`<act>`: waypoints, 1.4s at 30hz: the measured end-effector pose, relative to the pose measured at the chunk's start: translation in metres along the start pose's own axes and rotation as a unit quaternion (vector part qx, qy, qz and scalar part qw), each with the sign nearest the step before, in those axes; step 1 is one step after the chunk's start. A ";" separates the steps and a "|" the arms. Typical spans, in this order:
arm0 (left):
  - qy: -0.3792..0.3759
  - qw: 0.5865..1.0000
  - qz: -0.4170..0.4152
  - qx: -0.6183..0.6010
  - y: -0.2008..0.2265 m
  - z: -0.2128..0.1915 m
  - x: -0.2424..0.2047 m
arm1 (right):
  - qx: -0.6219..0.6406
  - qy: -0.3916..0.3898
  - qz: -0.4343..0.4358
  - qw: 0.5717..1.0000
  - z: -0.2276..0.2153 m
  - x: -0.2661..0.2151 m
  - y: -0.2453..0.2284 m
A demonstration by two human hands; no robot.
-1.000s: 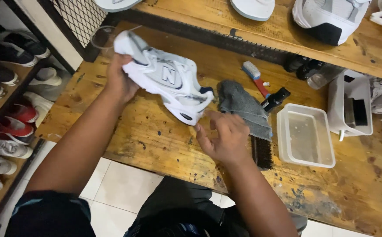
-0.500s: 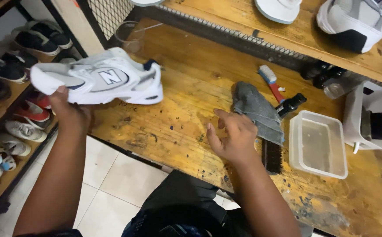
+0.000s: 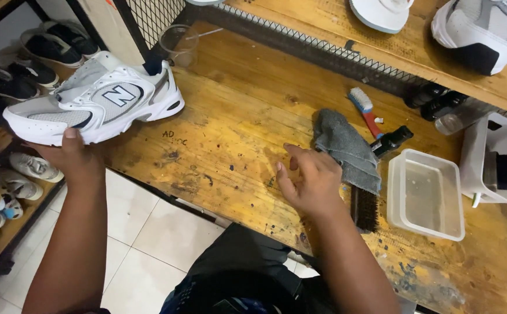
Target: The person removes a white insole from a sneaker and places it on a wooden workbench. They peel a sticker off the insole, then use a brush and a liquid from a bottle to scrub the insole surface.
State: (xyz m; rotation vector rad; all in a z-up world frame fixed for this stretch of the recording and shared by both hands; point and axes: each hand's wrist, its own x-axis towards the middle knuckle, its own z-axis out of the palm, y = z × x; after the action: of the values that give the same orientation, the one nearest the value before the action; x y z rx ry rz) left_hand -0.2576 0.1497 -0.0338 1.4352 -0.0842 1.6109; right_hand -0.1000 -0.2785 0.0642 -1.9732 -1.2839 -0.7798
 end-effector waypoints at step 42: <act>-0.200 0.903 -0.260 0.277 0.082 0.000 -0.038 | -0.014 -0.126 -0.009 0.992 0.011 -0.004 0.002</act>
State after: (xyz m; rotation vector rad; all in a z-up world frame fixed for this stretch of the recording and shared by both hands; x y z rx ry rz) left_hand -0.3165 0.0823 -0.0225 1.9989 0.5242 0.9087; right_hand -0.0984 -0.2729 0.0541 -2.1377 -1.4426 -0.5717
